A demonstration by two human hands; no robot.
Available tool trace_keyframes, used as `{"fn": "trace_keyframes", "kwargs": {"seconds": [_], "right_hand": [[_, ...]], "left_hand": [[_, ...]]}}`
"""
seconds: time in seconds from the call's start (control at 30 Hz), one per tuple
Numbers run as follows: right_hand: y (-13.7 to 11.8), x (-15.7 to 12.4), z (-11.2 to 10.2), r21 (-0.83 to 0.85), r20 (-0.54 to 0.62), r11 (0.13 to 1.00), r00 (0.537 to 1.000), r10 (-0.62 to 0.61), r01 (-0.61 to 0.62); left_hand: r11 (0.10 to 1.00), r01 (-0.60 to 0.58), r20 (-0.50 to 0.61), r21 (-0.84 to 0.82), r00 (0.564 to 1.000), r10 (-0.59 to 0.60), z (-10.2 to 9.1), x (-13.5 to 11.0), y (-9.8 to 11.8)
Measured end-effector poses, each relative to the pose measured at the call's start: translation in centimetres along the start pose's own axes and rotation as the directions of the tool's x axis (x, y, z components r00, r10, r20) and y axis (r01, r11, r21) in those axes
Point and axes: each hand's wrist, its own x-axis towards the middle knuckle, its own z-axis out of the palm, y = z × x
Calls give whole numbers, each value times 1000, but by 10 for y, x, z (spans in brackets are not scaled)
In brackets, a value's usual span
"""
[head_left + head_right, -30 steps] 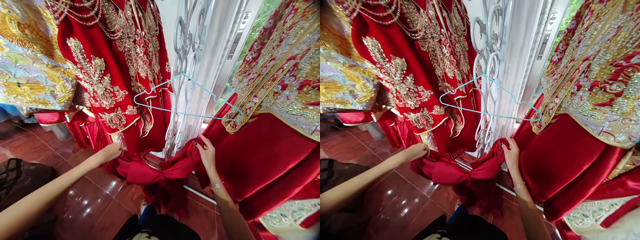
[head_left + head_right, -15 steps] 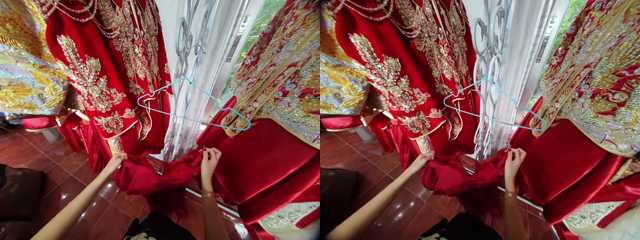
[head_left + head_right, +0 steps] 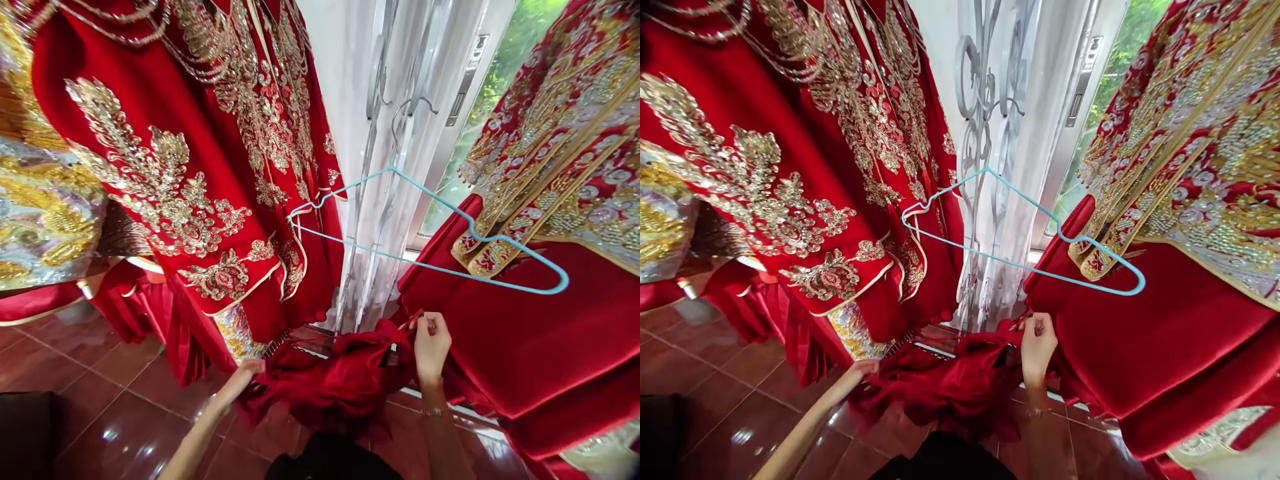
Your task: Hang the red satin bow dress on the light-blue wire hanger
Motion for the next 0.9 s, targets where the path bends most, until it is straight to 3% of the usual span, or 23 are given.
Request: {"fn": "trace_keyframes", "kwargs": {"seconds": [0.07,0.17,0.33,0.6,0.77,0.83,0.9], "right_hand": [[-7,-1,-4,66,-26,998,1000,12,-10],[-21,-1,-11,148,-99,989,995,21,-6],[-35,-5,-19,212,-268,977,963,32,27],[-67,-9,-46,435,-463,888,883,80,148],[-94,-12,-59,503,-382,802,915,-127,321],[-103,-12,-60,439,-386,808,894,-226,394],[-113,-14,-57,318,-352,863,895,-275,391]], "left_hand": [[993,-27,38,-116,999,32,9,-3,7],[974,-89,8,-208,996,93,16,-1,24],[962,-216,-108,-165,974,200,19,17,60],[924,-348,-105,-157,936,335,20,36,109],[926,-372,-140,-67,922,360,15,38,108],[939,-343,-129,34,930,345,12,35,99],[940,-294,-91,172,946,313,15,29,87]]}}
